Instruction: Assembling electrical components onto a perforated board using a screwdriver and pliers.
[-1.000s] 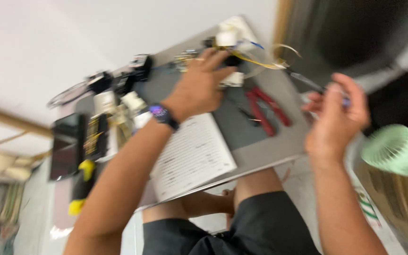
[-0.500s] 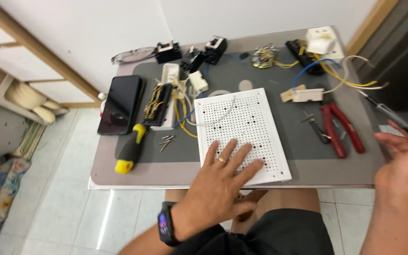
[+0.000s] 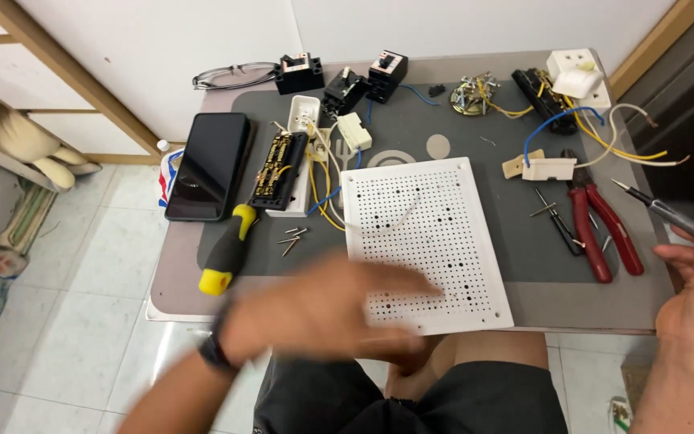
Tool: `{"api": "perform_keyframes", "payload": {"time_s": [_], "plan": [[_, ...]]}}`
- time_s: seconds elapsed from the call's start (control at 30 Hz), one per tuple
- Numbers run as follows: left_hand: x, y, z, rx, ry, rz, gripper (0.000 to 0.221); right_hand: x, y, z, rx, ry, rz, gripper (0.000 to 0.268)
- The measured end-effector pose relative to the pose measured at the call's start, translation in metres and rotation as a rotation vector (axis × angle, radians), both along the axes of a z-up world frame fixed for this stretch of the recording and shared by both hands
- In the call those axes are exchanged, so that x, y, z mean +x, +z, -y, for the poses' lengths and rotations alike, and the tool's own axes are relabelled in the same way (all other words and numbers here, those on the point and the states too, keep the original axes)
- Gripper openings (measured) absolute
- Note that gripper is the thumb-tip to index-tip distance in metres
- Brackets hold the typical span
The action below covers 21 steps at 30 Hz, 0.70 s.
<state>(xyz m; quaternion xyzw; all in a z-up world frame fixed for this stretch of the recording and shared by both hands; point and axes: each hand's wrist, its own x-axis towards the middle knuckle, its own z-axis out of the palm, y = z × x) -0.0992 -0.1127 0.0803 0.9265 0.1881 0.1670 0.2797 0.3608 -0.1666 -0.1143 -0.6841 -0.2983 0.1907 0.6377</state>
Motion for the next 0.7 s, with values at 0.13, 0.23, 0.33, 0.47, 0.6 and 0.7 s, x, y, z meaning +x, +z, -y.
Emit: {"api": "perform_keyframes", "payload": {"time_s": [0.13, 0.23, 0.33, 0.47, 0.6, 0.7], "plan": [[0.012, 0.044, -0.099, 0.093, 0.276, 0.015, 0.036, -0.007, 0.003, 0.000, -0.015, 0.018, -0.004, 0.043], [0.032, 0.008, -0.206, 0.374, 0.275, 0.004, 0.058, -0.047, 0.049, 0.001, 0.034, -0.044, -0.024, 0.036], [0.056, -0.001, -0.251, 0.257, 0.371, -0.360, 0.080, -0.062, 0.070, 0.001, 0.124, -0.124, -0.183, 0.026], [0.085, 0.008, -0.255, 0.212, 0.377, -0.608, 0.077, -0.075, 0.091, 0.004, 0.052, -0.127, -0.176, 0.026], [0.087, 0.004, -0.247, 0.268, 0.406, -0.587, 0.074, -0.071, 0.083, 0.004, 0.085, -0.097, -0.088, 0.029], [0.080, 0.003, -0.237, 0.398, 0.314, -0.411, 0.076, -0.063, 0.071, 0.005, 0.139, -0.070, -0.033, 0.031]]}}
